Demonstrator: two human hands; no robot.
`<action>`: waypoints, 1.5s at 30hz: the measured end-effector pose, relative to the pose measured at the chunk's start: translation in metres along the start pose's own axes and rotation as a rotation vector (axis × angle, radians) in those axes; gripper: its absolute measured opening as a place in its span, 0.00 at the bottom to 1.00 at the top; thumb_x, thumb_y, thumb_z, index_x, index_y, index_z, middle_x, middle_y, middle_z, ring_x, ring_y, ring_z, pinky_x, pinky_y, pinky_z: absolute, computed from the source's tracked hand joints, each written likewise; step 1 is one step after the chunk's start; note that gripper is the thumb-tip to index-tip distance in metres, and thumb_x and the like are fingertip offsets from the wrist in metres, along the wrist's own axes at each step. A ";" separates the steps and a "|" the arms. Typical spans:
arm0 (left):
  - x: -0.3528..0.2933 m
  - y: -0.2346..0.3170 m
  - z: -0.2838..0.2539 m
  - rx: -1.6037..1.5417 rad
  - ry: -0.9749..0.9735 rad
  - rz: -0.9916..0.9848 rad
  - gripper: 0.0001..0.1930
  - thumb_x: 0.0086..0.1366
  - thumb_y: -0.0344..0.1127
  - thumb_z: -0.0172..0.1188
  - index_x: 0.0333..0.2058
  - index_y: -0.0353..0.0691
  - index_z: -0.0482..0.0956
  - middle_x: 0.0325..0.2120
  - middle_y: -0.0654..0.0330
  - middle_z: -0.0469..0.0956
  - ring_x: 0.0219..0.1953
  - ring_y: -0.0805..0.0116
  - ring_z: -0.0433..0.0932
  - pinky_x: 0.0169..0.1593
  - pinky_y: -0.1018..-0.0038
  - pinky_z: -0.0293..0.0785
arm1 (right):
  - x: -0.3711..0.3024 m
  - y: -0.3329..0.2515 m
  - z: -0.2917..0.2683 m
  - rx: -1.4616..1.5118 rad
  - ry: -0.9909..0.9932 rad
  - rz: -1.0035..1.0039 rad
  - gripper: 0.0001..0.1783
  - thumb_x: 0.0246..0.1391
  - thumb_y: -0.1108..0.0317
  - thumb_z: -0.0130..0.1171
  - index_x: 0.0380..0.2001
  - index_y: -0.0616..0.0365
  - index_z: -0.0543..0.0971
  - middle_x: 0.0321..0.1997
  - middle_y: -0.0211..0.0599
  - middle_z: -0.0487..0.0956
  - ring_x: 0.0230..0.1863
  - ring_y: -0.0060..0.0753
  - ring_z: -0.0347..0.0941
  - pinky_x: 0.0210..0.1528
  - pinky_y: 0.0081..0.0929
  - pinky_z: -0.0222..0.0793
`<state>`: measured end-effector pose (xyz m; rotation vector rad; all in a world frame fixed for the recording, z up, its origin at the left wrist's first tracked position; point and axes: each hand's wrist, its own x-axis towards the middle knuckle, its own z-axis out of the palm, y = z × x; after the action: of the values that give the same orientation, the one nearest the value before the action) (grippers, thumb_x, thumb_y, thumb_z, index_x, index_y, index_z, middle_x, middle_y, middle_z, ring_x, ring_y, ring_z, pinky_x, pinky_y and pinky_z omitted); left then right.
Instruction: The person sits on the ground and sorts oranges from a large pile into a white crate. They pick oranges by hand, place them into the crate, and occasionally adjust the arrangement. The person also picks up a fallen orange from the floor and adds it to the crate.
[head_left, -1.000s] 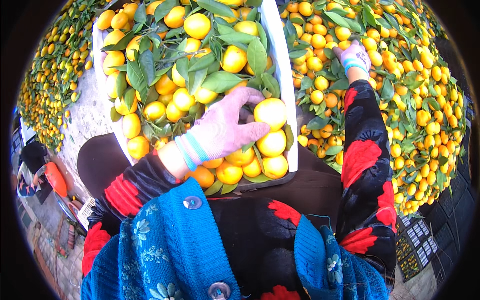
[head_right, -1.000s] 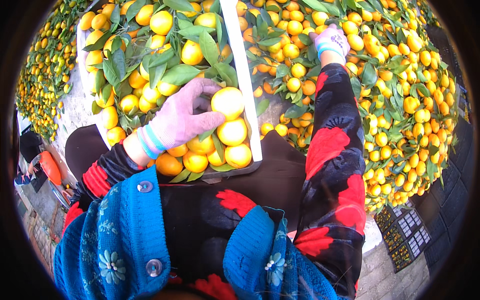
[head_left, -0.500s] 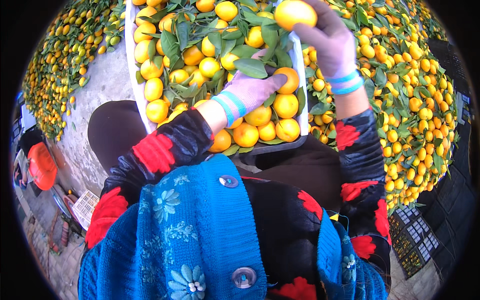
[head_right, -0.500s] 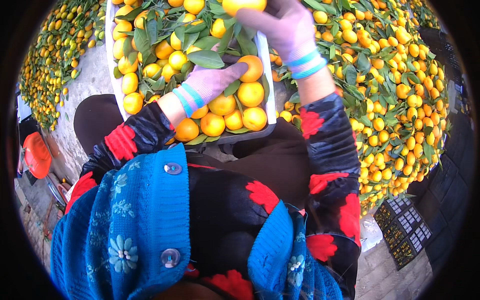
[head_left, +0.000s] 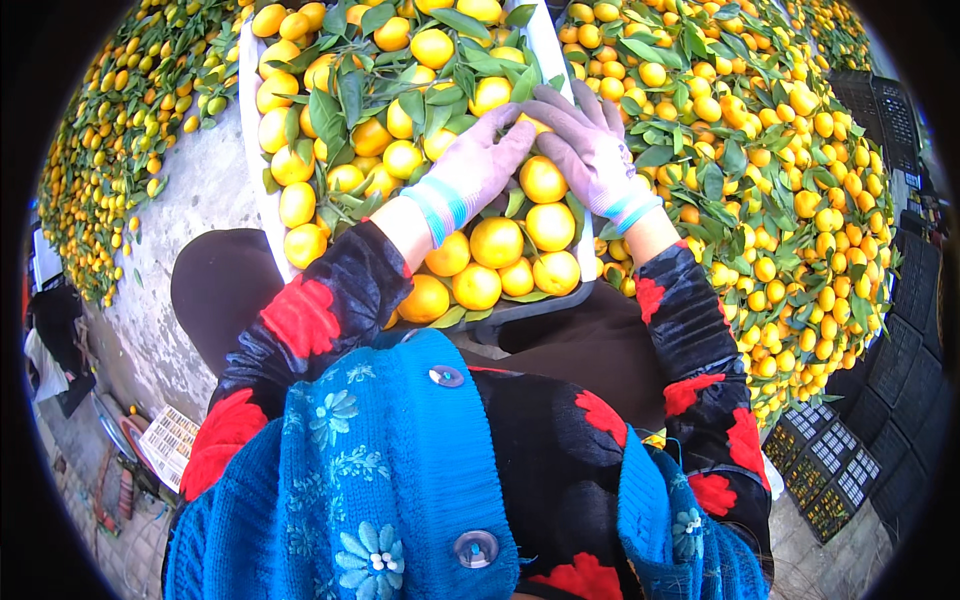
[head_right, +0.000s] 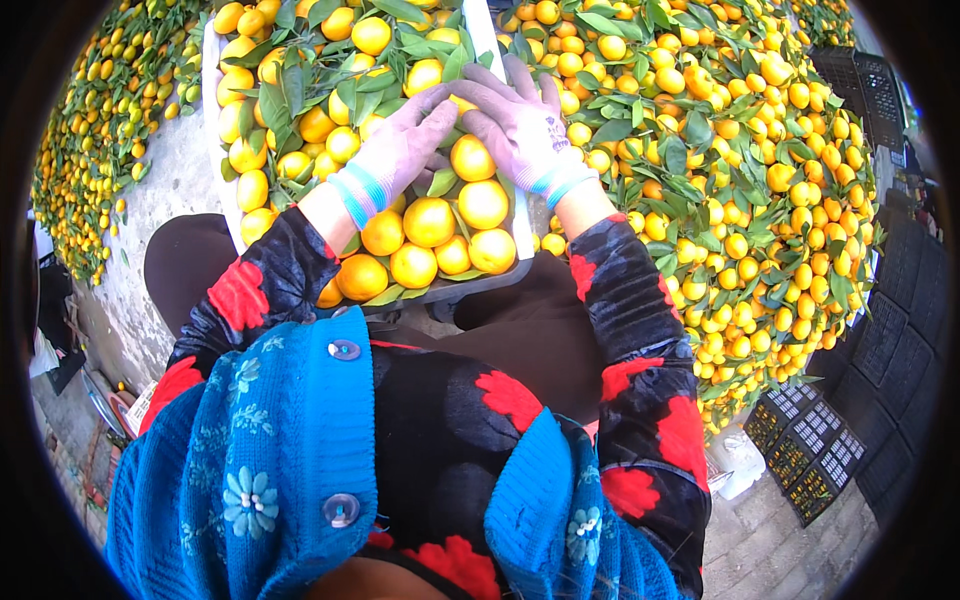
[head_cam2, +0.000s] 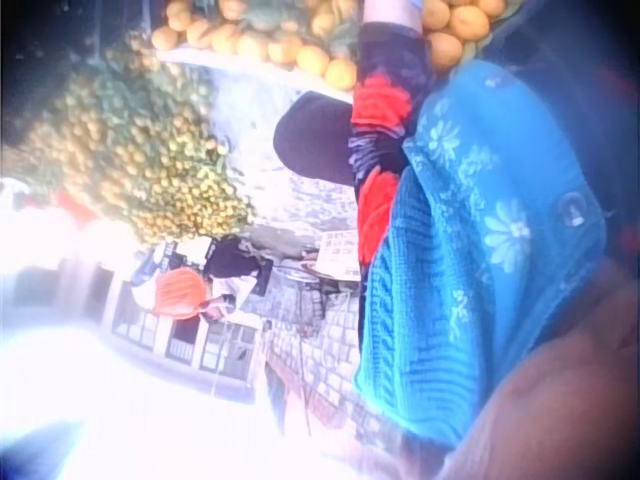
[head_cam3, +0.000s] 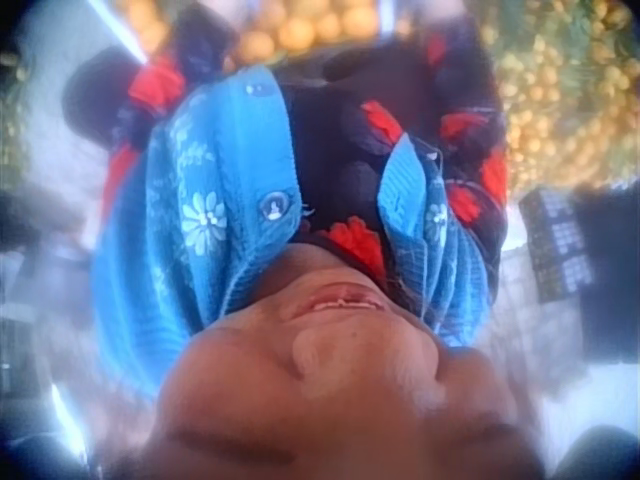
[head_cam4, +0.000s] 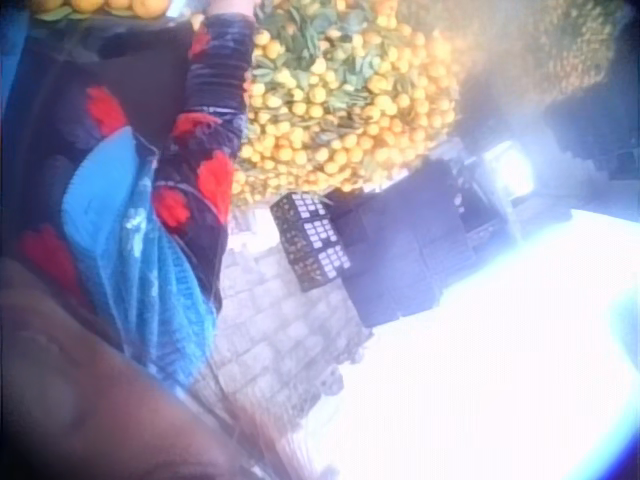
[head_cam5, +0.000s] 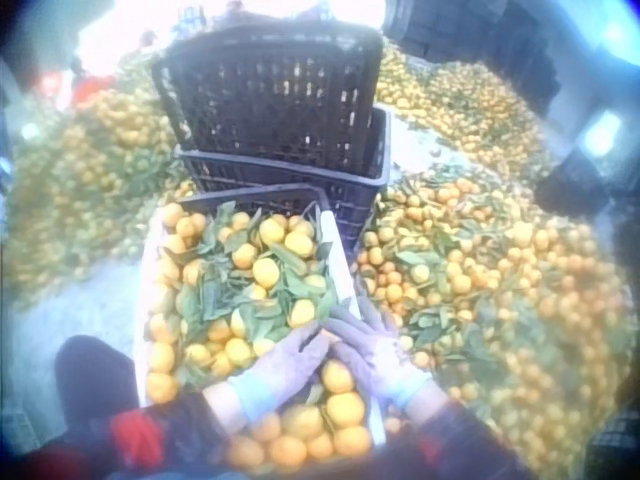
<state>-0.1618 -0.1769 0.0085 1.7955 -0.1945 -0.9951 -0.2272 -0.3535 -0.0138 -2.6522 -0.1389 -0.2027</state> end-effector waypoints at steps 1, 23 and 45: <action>0.001 0.002 0.000 -0.048 0.006 -0.047 0.30 0.67 0.57 0.53 0.63 0.51 0.64 0.47 0.53 0.78 0.37 0.68 0.82 0.35 0.72 0.81 | 0.003 0.007 -0.002 0.063 -0.043 -0.046 0.22 0.60 0.54 0.49 0.57 0.36 0.74 0.67 0.31 0.67 0.69 0.62 0.53 0.69 0.58 0.44; -0.003 -0.003 0.015 0.107 0.248 0.088 0.32 0.58 0.51 0.63 0.58 0.42 0.67 0.45 0.47 0.78 0.47 0.55 0.79 0.53 0.65 0.72 | 0.067 0.240 -0.018 0.785 0.514 0.715 0.32 0.48 0.62 0.67 0.56 0.61 0.74 0.49 0.43 0.80 0.47 0.33 0.77 0.51 0.27 0.74; -0.012 0.010 -0.023 0.346 0.185 0.239 0.25 0.64 0.50 0.55 0.53 0.38 0.73 0.44 0.43 0.78 0.48 0.44 0.77 0.50 0.56 0.73 | 0.044 -0.006 -0.014 -0.236 0.247 -0.074 0.18 0.43 0.52 0.64 0.37 0.47 0.83 0.49 0.37 0.79 0.55 0.45 0.70 0.59 0.45 0.56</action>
<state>-0.1502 -0.1586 0.0263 2.1069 -0.4767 -0.6484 -0.1865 -0.3518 0.0084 -2.8278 -0.1392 -0.6020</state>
